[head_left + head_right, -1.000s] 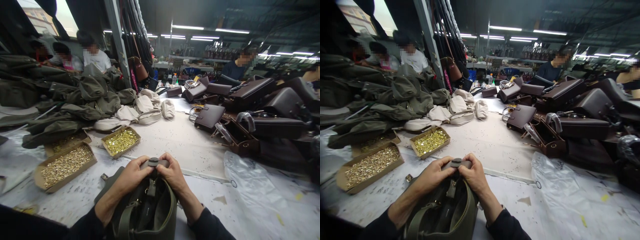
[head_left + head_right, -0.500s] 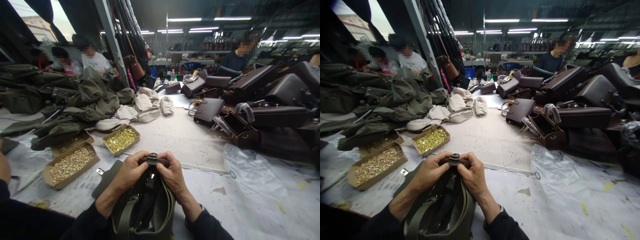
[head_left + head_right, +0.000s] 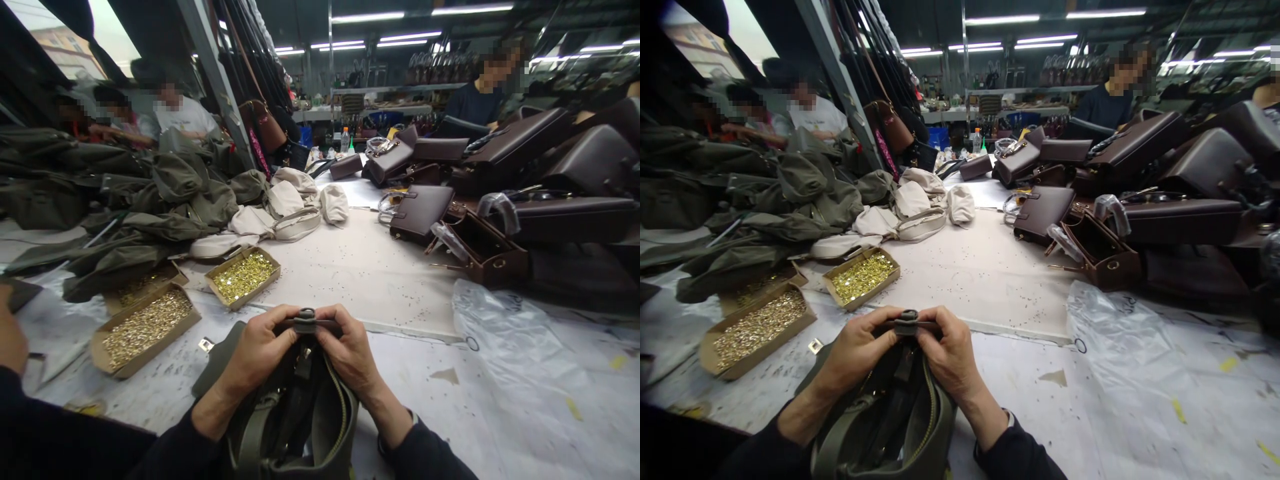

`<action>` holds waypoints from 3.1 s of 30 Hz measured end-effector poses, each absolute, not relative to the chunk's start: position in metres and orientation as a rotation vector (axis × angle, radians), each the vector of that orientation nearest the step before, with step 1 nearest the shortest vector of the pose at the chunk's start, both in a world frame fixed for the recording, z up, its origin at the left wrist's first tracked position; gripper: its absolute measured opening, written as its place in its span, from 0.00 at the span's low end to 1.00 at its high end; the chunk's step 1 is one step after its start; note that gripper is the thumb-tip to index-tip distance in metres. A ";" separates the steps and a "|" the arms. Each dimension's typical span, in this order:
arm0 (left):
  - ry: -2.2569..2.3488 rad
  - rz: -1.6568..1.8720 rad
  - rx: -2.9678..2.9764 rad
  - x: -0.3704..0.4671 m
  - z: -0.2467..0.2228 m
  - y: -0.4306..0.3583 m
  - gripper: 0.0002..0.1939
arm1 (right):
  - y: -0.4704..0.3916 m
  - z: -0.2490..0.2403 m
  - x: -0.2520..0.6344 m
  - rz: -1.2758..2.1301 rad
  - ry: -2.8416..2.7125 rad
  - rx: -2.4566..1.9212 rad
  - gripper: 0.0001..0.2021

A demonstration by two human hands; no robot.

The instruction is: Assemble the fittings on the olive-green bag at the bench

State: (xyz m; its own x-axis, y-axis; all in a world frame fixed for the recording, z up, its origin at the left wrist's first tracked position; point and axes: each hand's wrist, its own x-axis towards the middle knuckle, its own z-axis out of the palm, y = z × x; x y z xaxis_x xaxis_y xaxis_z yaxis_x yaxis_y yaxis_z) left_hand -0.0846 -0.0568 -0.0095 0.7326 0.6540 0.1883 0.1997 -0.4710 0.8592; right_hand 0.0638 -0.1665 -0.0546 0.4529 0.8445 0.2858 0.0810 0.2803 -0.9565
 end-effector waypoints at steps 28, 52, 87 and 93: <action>0.086 1.081 2.653 -0.113 -0.037 -0.072 0.13 | -0.193 -0.056 0.059 0.064 -1.559 -1.192 0.07; -0.063 1.112 2.798 -0.125 -0.048 -0.065 0.09 | -0.201 -0.058 0.065 -0.042 -1.714 -1.114 0.05; 0.675 0.472 2.100 -0.076 -0.010 -0.063 0.12 | -0.186 -0.059 0.073 0.591 -0.960 -1.376 0.05; 0.836 0.229 1.668 -0.062 -0.010 -0.048 0.13 | -0.160 -0.062 0.093 1.240 -0.578 -1.089 0.23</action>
